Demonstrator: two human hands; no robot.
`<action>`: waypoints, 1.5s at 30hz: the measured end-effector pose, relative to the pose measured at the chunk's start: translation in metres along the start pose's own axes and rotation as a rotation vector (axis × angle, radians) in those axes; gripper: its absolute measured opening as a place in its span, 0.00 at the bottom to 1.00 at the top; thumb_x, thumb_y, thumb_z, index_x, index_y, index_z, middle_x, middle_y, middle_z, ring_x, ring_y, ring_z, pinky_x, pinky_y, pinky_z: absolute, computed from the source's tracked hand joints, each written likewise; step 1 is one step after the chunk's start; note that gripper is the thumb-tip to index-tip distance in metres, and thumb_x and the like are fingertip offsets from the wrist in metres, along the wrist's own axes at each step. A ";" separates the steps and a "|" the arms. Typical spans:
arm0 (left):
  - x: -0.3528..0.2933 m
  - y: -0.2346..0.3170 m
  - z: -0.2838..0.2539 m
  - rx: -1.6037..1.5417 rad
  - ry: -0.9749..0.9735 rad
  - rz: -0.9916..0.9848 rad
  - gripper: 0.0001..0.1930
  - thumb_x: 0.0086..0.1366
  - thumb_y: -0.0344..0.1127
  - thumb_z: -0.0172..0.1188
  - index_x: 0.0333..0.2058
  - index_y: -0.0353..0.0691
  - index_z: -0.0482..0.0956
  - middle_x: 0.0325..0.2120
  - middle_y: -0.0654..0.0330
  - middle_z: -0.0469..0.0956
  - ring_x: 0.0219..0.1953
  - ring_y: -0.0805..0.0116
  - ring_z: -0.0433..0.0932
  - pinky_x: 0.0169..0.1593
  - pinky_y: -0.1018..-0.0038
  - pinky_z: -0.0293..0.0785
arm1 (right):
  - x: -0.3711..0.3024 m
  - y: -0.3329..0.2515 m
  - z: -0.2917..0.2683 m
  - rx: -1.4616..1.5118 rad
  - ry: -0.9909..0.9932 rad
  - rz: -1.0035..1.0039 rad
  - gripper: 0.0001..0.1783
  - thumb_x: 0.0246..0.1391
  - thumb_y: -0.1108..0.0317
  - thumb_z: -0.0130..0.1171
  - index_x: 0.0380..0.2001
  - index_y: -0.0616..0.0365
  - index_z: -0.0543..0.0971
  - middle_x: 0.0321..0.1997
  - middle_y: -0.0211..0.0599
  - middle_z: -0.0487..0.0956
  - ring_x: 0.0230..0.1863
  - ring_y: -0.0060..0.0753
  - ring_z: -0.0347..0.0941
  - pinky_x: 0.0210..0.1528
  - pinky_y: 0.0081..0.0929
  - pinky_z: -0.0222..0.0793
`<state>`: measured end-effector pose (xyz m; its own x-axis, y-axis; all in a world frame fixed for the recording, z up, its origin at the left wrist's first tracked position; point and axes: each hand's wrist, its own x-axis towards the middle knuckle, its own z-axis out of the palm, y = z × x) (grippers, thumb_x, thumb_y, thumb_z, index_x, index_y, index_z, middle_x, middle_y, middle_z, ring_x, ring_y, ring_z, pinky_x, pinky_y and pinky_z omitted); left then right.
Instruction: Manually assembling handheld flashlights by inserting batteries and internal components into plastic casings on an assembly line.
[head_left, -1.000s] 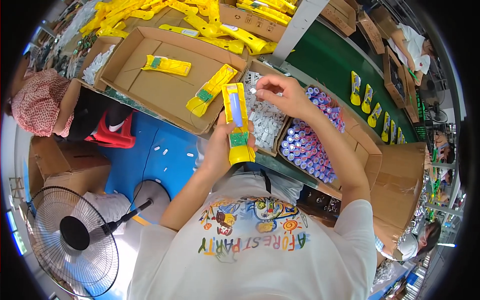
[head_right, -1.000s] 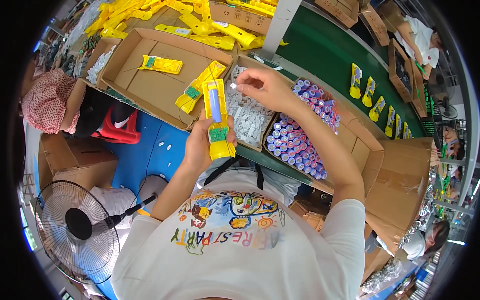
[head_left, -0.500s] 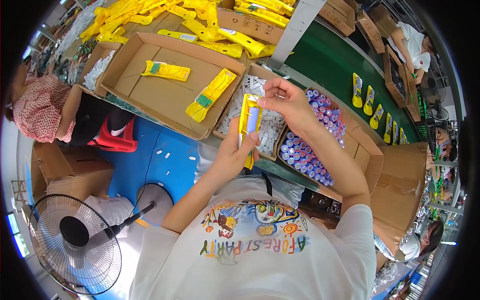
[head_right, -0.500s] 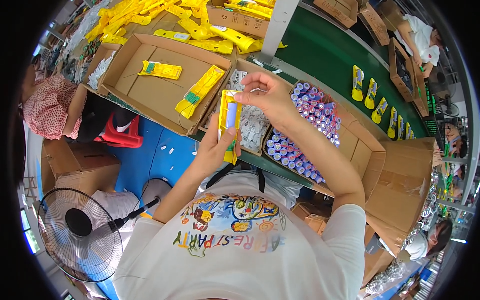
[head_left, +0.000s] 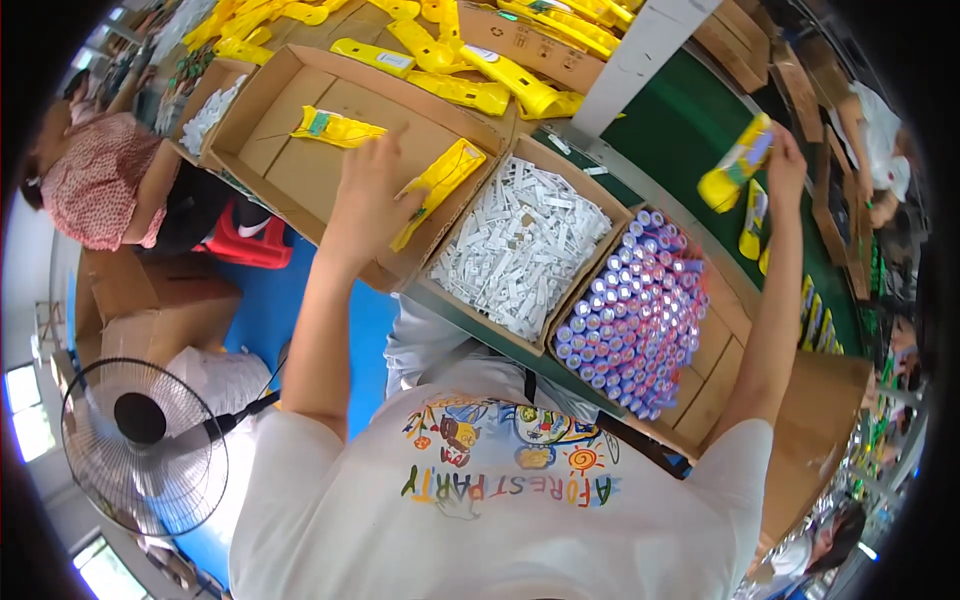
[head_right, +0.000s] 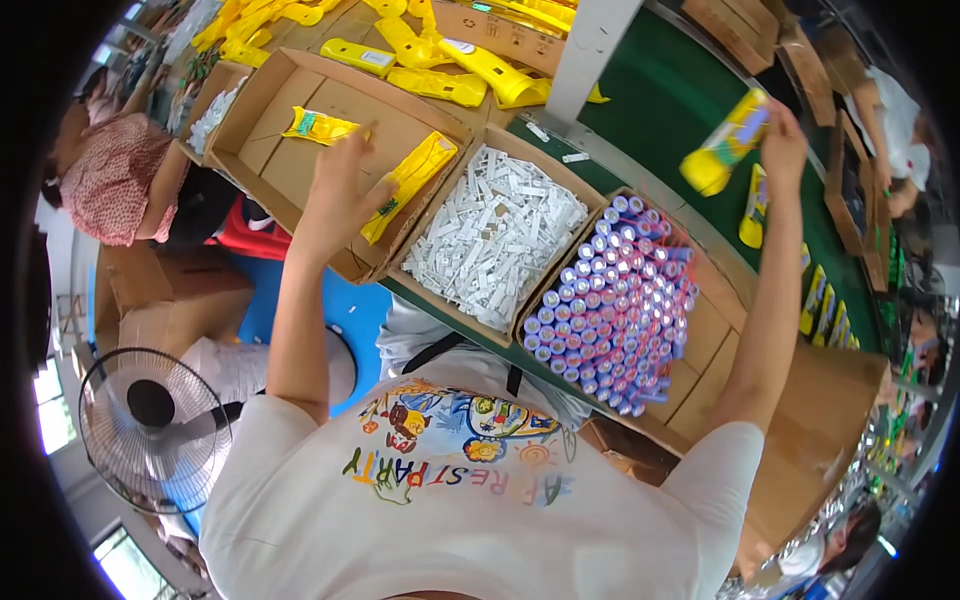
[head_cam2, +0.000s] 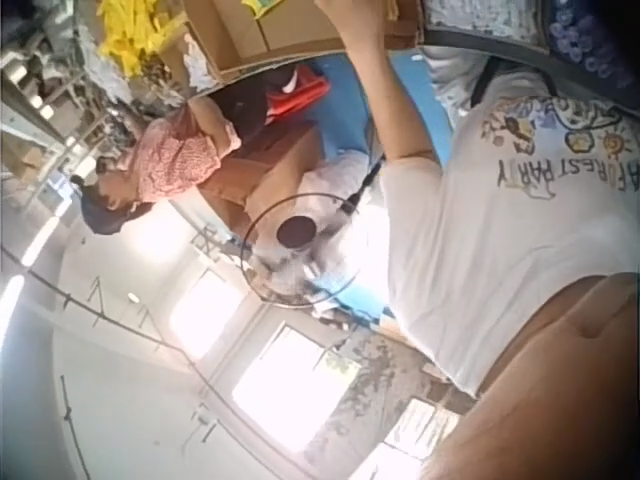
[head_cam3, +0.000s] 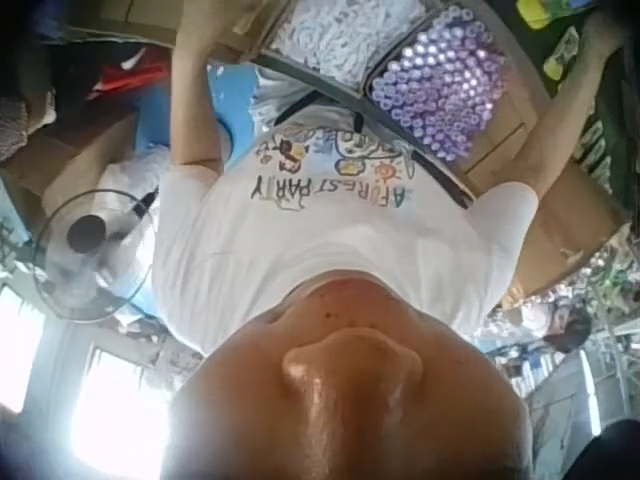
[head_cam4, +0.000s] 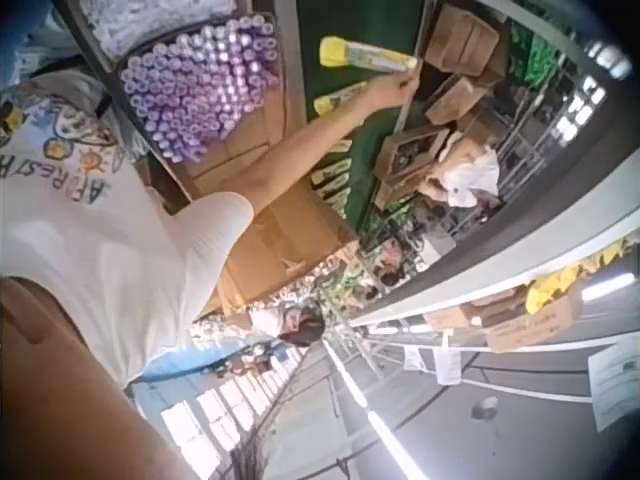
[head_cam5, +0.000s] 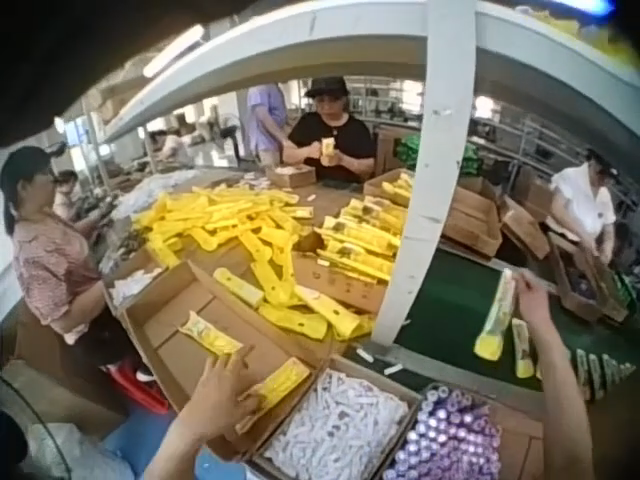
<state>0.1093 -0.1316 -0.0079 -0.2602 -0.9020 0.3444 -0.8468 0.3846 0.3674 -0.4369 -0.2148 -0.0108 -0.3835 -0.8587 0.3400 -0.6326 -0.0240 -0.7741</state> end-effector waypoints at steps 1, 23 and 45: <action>0.005 -0.008 0.002 0.013 -0.006 0.001 0.24 0.57 0.32 0.59 0.53 0.37 0.67 0.46 0.50 0.72 0.44 0.54 0.74 0.46 0.64 0.71 | 0.039 0.061 -0.017 -0.293 0.031 -0.027 0.16 0.63 0.63 0.47 0.47 0.57 0.78 0.40 0.41 0.81 0.40 0.37 0.77 0.43 0.32 0.72; -0.051 0.116 0.016 -1.769 -0.387 -0.459 0.22 0.60 0.32 0.45 0.54 0.44 0.57 0.33 0.56 0.71 0.29 0.66 0.74 0.33 0.67 0.77 | -0.233 -0.222 0.080 0.847 -0.822 0.286 0.07 0.54 0.73 0.60 0.32 0.67 0.76 0.24 0.33 0.79 0.26 0.16 0.76 0.25 0.17 0.71; -0.054 0.146 0.038 -1.574 -0.744 -0.272 0.19 0.63 0.25 0.40 0.54 0.35 0.60 0.41 0.51 0.74 0.36 0.62 0.79 0.41 0.67 0.77 | -0.238 -0.032 -0.038 -0.293 -0.403 -0.313 0.21 0.42 0.78 0.59 0.44 0.56 0.79 0.43 0.41 0.81 0.44 0.45 0.77 0.46 0.32 0.73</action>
<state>-0.0183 -0.0342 -0.0056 -0.7177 -0.6843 -0.1292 0.1961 -0.3767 0.9054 -0.3510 0.0101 -0.0461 0.1011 -0.9619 0.2539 -0.8560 -0.2141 -0.4705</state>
